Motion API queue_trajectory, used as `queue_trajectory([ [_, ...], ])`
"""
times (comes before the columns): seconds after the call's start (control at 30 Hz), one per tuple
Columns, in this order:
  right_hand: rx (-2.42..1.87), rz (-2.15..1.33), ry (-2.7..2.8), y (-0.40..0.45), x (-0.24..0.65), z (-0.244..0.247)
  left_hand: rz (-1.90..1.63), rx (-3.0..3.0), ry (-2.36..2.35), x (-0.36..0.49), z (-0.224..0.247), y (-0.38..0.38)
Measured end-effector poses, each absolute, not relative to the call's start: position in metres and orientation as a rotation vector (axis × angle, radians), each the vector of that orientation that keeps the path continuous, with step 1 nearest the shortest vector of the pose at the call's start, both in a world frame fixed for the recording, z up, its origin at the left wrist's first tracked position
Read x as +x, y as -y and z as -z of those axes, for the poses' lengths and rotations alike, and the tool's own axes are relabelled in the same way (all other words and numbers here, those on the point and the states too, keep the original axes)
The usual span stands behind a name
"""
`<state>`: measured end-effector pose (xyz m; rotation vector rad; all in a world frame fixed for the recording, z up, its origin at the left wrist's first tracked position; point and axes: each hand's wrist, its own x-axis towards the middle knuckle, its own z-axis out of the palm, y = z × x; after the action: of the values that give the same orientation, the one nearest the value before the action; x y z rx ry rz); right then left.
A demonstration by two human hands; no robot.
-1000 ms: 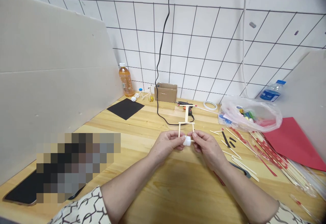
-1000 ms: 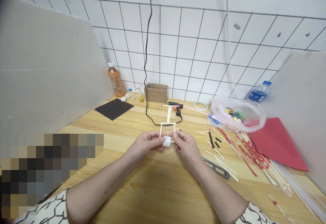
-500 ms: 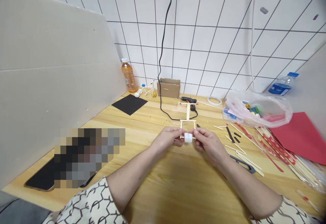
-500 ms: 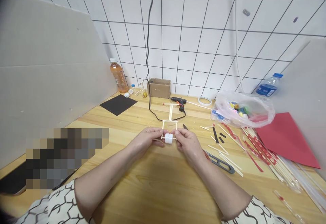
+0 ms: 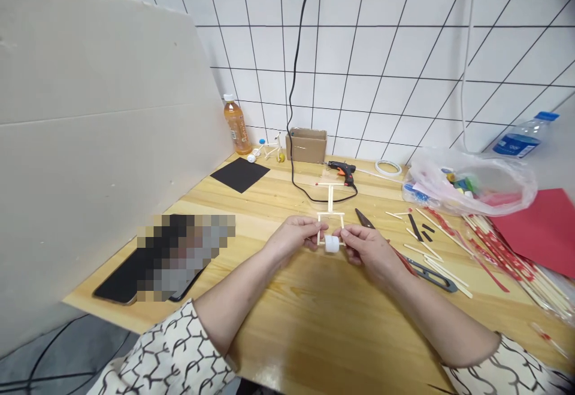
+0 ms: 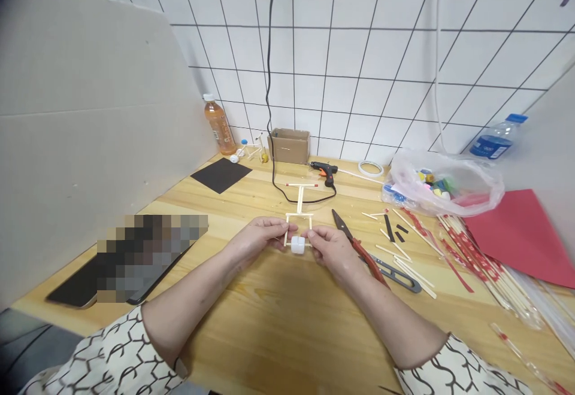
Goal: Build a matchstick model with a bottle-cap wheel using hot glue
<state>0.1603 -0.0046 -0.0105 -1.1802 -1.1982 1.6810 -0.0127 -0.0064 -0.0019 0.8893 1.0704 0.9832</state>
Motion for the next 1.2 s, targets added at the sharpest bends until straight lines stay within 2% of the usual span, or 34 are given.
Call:
queue_trajectory([
  [1.2, -1.379, -1.563, 1.538, 0.008, 0.142, 0.014, -0.802, 1.081, -1.242, -0.034, 0.009, 0.012],
])
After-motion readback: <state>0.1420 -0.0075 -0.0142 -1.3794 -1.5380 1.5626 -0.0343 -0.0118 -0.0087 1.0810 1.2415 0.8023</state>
